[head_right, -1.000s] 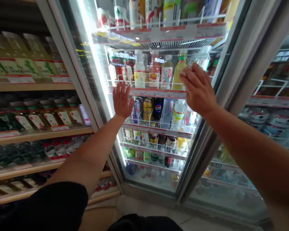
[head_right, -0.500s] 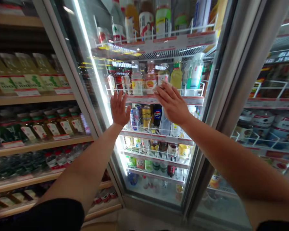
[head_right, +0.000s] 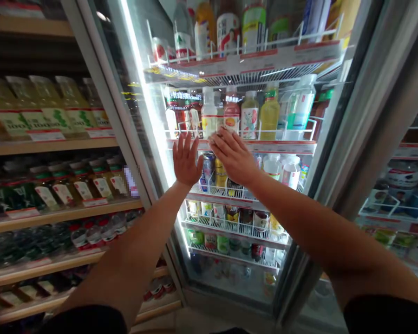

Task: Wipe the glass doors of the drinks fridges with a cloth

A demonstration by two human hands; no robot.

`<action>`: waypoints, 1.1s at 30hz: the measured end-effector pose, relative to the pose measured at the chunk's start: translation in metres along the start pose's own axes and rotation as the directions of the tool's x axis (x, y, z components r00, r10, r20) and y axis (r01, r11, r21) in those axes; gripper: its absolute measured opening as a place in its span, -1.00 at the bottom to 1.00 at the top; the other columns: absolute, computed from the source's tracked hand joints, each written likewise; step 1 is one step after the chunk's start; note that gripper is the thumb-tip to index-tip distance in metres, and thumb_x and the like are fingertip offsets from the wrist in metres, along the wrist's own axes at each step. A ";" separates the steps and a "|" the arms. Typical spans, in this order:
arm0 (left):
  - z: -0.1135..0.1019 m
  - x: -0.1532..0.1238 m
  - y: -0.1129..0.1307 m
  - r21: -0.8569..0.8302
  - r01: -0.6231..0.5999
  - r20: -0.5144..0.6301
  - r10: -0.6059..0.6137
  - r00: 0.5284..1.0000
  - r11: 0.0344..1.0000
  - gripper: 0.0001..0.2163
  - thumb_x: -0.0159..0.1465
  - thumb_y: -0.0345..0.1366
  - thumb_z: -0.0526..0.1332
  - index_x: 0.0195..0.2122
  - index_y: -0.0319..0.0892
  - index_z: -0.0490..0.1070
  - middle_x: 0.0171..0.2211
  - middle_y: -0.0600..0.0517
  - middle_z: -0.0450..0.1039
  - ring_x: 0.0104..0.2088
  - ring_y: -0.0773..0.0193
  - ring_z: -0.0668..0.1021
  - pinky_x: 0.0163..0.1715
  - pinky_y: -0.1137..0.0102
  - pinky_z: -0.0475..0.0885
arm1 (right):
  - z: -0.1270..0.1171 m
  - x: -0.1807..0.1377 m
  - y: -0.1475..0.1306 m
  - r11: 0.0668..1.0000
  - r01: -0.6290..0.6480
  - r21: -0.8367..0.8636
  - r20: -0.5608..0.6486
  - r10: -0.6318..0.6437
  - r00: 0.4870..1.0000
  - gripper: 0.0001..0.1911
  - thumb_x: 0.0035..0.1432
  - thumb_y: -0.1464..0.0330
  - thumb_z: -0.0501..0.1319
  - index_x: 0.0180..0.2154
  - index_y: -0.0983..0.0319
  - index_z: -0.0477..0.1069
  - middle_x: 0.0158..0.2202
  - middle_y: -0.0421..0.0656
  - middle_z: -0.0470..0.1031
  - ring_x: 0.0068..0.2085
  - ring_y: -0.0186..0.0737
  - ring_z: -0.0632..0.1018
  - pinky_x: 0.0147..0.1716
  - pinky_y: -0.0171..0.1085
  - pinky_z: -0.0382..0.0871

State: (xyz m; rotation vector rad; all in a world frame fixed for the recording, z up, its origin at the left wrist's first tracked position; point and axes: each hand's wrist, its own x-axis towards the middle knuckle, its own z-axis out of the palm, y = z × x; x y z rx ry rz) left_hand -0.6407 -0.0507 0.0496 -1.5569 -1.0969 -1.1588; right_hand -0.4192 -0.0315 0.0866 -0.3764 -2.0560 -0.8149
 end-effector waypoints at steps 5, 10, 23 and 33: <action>0.004 -0.002 -0.003 0.000 -0.043 -0.030 0.043 0.999 0.999 -0.44 0.51 -0.08 -0.11 0.47 -0.18 0.00 0.44 -0.09 0.06 0.49 0.19 -0.15 0.50 0.05 -0.23 | 0.018 0.044 -0.019 0.998 -0.053 0.032 0.012 0.053 0.999 -0.39 0.40 0.45 -0.02 0.42 0.05 0.10 0.43 -0.21 0.17 0.49 -0.07 0.00 0.49 0.12 -0.06; -0.004 -0.006 -0.008 -0.038 -0.086 -0.109 0.081 0.991 0.996 -0.41 0.53 -0.09 -0.32 0.50 -0.24 -0.41 0.51 -0.09 -0.37 0.48 0.16 -0.15 0.50 0.17 -0.10 | 0.031 0.076 -0.044 0.988 -0.136 0.066 0.005 0.136 0.991 -0.35 0.43 0.39 -0.06 0.47 0.09 -0.09 0.47 -0.22 0.06 0.51 -0.08 -0.16 0.50 0.10 -0.13; -0.028 -0.014 -0.027 -0.076 -0.360 -0.079 0.354 0.932 0.930 -0.39 0.44 -0.39 0.11 0.47 0.02 -0.02 0.35 -0.02 0.26 0.44 0.10 0.13 0.41 0.05 0.20 | -0.031 0.040 0.014 0.976 -0.173 -0.130 -0.062 0.166 0.984 -0.33 0.42 0.36 -0.04 0.47 0.01 -0.13 0.47 -0.20 0.05 0.48 0.01 0.06 0.42 0.23 0.01; -0.037 0.076 -0.047 -0.085 -0.065 -0.098 0.056 0.994 0.994 -0.56 0.42 -0.33 0.08 0.31 0.07 0.34 0.38 0.10 0.22 0.42 -0.02 0.17 0.38 -0.09 0.16 | -0.028 0.017 0.026 0.942 -0.217 -0.255 -0.054 0.210 0.976 -0.36 0.45 0.28 -0.01 0.47 0.01 -0.13 0.46 -0.19 0.05 0.47 0.04 0.06 0.43 0.26 -0.05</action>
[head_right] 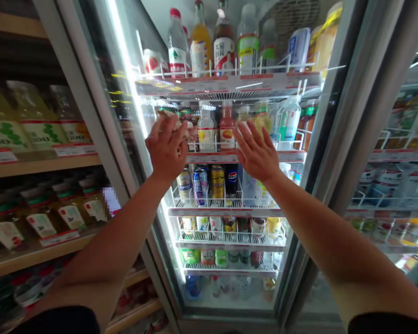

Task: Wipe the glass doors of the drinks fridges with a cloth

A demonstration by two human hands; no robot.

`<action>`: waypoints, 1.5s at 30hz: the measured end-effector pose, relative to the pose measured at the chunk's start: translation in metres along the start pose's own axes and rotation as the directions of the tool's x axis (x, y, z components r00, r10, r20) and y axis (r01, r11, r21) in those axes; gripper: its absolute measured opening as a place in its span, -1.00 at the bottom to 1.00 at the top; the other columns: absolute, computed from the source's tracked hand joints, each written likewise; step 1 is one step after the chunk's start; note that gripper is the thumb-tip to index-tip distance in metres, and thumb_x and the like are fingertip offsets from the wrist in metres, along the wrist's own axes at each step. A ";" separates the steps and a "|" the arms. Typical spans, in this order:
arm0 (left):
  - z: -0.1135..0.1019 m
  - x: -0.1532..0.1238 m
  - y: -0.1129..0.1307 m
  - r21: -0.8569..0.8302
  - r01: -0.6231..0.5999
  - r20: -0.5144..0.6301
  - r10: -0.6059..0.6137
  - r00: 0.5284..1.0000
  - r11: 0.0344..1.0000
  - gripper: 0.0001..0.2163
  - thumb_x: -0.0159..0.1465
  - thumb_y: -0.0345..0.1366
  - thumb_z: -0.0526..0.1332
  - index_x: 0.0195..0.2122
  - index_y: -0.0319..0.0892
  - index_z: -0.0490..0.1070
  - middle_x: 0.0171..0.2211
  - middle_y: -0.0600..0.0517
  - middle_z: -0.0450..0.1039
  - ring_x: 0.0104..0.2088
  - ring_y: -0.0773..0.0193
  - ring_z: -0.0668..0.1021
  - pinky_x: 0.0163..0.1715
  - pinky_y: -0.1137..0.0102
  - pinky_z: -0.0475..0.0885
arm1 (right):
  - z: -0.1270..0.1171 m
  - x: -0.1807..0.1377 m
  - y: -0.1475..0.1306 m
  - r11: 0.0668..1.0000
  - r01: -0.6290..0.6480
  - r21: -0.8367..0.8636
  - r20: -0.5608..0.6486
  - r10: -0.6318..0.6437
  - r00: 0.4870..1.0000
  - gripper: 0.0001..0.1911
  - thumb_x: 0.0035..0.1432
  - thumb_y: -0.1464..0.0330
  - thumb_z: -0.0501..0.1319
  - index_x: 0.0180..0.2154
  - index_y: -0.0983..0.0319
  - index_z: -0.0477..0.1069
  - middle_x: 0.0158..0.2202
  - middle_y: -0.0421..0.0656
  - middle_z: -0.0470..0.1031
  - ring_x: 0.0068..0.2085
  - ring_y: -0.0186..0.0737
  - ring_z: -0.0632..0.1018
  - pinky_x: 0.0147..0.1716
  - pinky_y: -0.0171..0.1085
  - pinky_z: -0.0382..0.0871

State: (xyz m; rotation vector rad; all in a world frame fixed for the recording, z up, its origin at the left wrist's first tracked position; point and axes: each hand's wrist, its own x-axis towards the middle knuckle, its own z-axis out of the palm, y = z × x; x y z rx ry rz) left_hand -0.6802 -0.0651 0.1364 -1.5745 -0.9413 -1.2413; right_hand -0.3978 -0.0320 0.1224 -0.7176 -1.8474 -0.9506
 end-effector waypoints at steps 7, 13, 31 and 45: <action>0.021 -0.064 0.039 -0.064 -0.139 0.139 0.146 0.979 0.988 -0.60 0.46 -0.27 0.05 0.29 0.18 0.34 0.41 0.15 0.16 0.46 0.10 0.06 0.44 -0.03 -0.02 | -0.004 0.001 0.001 0.998 -0.045 -0.032 0.079 0.048 0.996 -0.37 0.46 0.29 -0.09 0.47 -0.01 -0.16 0.48 -0.26 0.01 0.49 -0.01 0.01 0.46 0.19 -0.12; 0.021 0.022 0.019 -0.061 0.004 0.093 0.002 0.996 0.998 -0.58 0.50 -0.19 -0.05 0.36 0.09 0.25 0.47 0.19 -0.02 0.49 0.15 -0.10 0.47 -0.04 -0.17 | -0.005 0.002 0.001 0.999 -0.036 -0.035 0.068 0.038 0.997 -0.40 0.46 0.30 -0.10 0.47 0.00 -0.09 0.47 -0.25 0.06 0.48 -0.03 0.03 0.46 0.18 -0.10; 0.033 0.066 0.053 0.004 -0.030 0.171 0.028 0.985 1.000 -0.41 0.47 0.06 -0.02 0.47 0.04 -0.01 0.50 0.09 -0.16 0.48 -0.06 -0.19 0.43 -0.13 -0.33 | -0.002 -0.004 0.010 0.999 0.008 0.044 0.043 -0.010 0.999 -0.36 0.42 0.41 -0.11 0.46 0.00 -0.05 0.45 -0.27 0.12 0.48 -0.07 0.03 0.46 0.17 -0.10; 0.029 0.007 0.064 0.004 -0.045 0.164 0.044 0.986 0.999 -0.40 0.47 0.10 -0.05 0.46 0.01 0.04 0.48 -0.01 -0.04 0.49 -0.06 -0.16 0.44 -0.13 -0.28 | 0.001 -0.008 0.010 0.997 0.035 0.069 -0.011 -0.035 0.999 -0.31 0.38 0.44 -0.02 0.46 -0.02 -0.06 0.44 -0.26 0.12 0.47 -0.04 0.08 0.45 0.17 -0.02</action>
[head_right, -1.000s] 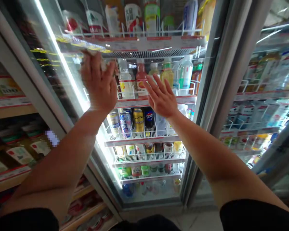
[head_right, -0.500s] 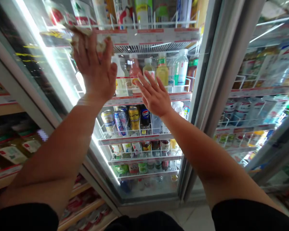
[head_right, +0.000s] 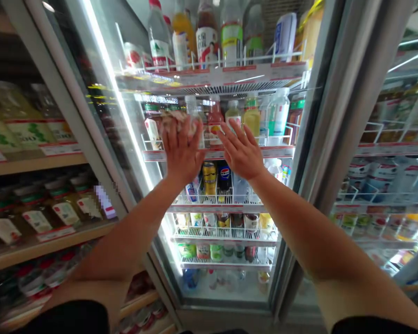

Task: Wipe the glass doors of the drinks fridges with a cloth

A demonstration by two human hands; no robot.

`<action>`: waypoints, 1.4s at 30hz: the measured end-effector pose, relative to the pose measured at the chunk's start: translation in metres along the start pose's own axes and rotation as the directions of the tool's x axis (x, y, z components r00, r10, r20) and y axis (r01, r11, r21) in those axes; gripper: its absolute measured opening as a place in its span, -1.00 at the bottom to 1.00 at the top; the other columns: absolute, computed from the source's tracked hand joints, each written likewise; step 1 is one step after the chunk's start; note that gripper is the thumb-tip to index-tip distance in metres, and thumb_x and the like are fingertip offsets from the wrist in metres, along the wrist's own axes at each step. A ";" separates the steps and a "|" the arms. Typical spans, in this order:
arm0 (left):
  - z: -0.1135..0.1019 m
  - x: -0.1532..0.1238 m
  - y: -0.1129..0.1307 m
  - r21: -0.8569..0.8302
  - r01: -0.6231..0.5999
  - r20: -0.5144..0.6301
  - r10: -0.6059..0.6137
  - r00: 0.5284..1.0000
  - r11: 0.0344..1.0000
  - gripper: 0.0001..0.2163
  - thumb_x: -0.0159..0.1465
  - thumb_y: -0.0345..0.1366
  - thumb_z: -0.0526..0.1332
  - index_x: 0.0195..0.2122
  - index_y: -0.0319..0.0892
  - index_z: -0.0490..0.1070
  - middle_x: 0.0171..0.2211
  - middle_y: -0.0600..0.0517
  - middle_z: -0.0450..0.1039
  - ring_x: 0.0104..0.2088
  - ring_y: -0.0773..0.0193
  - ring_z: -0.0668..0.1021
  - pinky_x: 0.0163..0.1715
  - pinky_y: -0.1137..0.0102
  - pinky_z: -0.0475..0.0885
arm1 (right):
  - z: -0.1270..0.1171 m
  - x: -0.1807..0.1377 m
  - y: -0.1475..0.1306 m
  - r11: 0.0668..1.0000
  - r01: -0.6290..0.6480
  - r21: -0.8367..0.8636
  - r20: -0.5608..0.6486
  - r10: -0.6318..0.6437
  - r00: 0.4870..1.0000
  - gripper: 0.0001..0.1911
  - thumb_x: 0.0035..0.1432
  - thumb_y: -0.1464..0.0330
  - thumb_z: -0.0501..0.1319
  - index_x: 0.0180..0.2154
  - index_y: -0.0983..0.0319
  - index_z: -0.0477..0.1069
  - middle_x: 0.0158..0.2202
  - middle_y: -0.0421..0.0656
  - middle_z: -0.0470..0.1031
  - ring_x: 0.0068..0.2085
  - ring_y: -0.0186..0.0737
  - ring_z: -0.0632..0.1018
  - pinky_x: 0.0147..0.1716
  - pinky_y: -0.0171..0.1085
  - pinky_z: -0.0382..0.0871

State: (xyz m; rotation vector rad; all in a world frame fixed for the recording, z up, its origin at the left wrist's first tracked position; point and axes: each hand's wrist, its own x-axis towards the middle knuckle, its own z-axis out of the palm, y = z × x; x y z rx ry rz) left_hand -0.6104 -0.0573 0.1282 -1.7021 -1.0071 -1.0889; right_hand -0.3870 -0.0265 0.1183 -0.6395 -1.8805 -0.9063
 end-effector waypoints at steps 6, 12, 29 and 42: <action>-0.013 -0.016 -0.010 0.021 -0.169 0.158 0.163 0.974 0.985 -0.44 0.47 0.06 0.01 0.46 0.12 0.03 0.47 0.04 -0.01 0.48 -0.03 -0.03 0.46 -0.08 -0.20 | -0.001 0.000 -0.002 1.000 0.007 -0.026 -0.021 -0.007 1.000 -0.34 0.38 0.42 -0.01 0.44 -0.02 0.00 0.43 -0.27 0.14 0.46 -0.08 0.09 0.44 0.16 0.04; -0.015 -0.038 -0.014 0.100 0.004 0.077 -0.012 0.997 0.995 -0.39 0.45 0.03 0.06 0.47 -0.01 0.03 0.48 -0.08 -0.06 0.48 -0.15 -0.13 0.42 -0.23 -0.17 | -0.003 0.000 -0.003 1.000 -0.006 0.009 -0.013 0.006 1.000 -0.35 0.36 0.42 0.01 0.43 -0.02 0.04 0.42 -0.24 0.16 0.45 -0.06 0.11 0.43 0.19 0.07; -0.013 -0.120 -0.019 -0.079 -0.259 0.370 0.270 0.889 0.963 -0.51 0.45 0.00 -0.03 0.39 0.17 0.16 0.39 0.26 0.18 0.46 0.31 -0.39 0.50 0.05 -0.33 | -0.011 0.003 -0.006 0.995 -0.093 0.042 0.094 0.089 0.992 -0.37 0.36 0.38 -0.04 0.42 0.03 0.08 0.44 -0.23 0.14 0.48 -0.01 0.04 0.44 0.27 -0.08; -0.005 -0.140 -0.021 -0.175 0.021 0.437 0.059 0.897 0.984 -0.46 0.38 0.04 0.12 0.37 0.17 0.21 0.47 0.30 -0.06 0.49 -0.09 -0.15 0.47 -0.03 -0.46 | -0.012 0.002 -0.003 0.995 -0.056 -0.076 0.182 0.069 0.981 -0.37 0.41 0.40 -0.24 0.45 0.14 0.01 0.49 -0.34 -0.09 0.50 -0.25 -0.20 0.50 -0.05 -0.35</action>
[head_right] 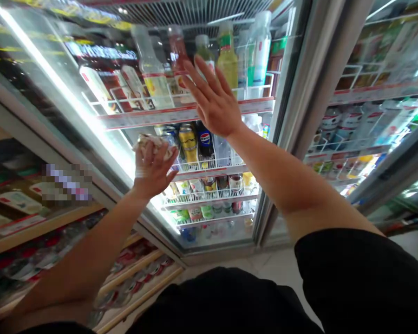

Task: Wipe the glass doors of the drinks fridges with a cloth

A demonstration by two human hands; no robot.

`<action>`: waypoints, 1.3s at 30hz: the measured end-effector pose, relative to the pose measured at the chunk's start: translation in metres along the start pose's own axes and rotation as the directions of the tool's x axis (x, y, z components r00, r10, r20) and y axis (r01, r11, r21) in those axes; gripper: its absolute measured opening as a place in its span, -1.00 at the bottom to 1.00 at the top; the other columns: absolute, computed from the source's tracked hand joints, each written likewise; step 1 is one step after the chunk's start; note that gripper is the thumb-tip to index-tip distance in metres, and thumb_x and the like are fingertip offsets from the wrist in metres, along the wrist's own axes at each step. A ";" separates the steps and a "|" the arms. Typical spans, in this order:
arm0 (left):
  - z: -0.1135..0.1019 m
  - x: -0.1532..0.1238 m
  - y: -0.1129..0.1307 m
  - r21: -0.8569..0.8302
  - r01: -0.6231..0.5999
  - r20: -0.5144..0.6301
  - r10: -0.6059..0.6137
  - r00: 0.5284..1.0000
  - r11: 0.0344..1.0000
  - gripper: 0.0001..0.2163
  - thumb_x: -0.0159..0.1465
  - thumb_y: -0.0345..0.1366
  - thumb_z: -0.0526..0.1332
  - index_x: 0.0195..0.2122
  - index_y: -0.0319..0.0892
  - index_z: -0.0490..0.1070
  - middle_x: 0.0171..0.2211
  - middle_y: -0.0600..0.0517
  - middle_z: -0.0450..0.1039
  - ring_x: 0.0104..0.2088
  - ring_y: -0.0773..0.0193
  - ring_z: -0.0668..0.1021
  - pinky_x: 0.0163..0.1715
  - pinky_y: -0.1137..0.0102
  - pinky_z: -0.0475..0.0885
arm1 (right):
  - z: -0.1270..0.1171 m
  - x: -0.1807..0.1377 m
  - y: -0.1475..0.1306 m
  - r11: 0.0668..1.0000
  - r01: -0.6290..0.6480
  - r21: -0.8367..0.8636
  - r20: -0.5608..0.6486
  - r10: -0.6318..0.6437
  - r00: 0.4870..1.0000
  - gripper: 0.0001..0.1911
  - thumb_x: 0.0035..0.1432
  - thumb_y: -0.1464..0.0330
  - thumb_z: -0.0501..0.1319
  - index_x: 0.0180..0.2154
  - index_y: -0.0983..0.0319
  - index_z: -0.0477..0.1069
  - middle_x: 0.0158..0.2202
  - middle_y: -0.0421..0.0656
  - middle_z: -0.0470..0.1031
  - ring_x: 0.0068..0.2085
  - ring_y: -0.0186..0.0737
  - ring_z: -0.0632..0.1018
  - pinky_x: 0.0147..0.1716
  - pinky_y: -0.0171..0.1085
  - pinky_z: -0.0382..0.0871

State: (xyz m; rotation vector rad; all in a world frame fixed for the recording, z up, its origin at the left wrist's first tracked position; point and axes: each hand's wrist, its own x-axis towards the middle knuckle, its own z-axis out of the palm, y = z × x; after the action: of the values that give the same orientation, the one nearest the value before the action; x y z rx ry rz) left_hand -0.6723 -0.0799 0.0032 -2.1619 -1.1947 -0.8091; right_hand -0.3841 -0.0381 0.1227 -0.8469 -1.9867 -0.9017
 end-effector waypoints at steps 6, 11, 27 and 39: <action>-0.043 0.053 -0.032 0.047 0.109 -0.320 -0.088 0.943 0.993 -0.39 0.44 0.09 -0.08 0.48 0.12 -0.07 0.48 0.47 -0.52 0.48 -0.06 -0.30 0.48 -0.02 -0.40 | -0.004 0.001 -0.002 0.996 -0.047 0.076 0.055 0.043 0.998 -0.37 0.42 0.36 -0.16 0.46 -0.02 -0.04 0.48 -0.44 -0.07 0.50 -0.16 -0.21 0.49 0.11 -0.30; -0.008 0.024 -0.003 0.062 0.087 -0.276 -0.066 0.959 0.994 -0.42 0.44 0.07 -0.03 0.46 0.14 -0.02 0.48 0.41 -0.58 0.47 0.00 -0.41 0.47 0.03 -0.50 | -0.004 0.001 -0.001 0.998 -0.034 0.052 0.065 0.031 0.997 -0.37 0.42 0.38 -0.20 0.46 -0.01 -0.03 0.49 -0.42 -0.10 0.50 -0.20 -0.21 0.49 0.07 -0.32; -0.005 0.046 0.025 0.003 -0.069 -0.045 0.069 0.997 0.998 -0.47 0.41 0.13 0.02 0.37 0.17 0.22 0.46 0.23 0.00 0.49 0.00 -0.17 0.46 -0.06 -0.38 | -0.004 0.002 -0.002 0.995 -0.034 0.096 0.057 0.029 0.998 -0.37 0.41 0.39 -0.16 0.46 0.05 -0.03 0.48 -0.41 -0.05 0.50 -0.16 -0.20 0.48 0.09 -0.32; -0.015 0.088 0.012 0.021 -0.070 -0.281 0.073 0.957 0.997 -0.30 0.40 0.26 -0.11 0.47 0.05 0.00 0.51 0.30 -0.41 0.47 -0.11 -0.33 0.42 -0.06 -0.52 | 0.008 -0.001 0.004 0.994 0.051 0.095 -0.115 -0.040 0.993 -0.38 0.36 0.46 -0.11 0.39 0.11 0.14 0.46 -0.28 0.07 0.49 -0.16 -0.03 0.48 0.05 -0.17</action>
State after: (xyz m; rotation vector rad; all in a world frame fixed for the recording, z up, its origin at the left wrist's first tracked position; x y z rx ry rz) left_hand -0.6280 -0.0480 0.0747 -1.9866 -0.9679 -1.0361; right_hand -0.3836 -0.0293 0.1198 -0.6827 -1.9424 -0.8515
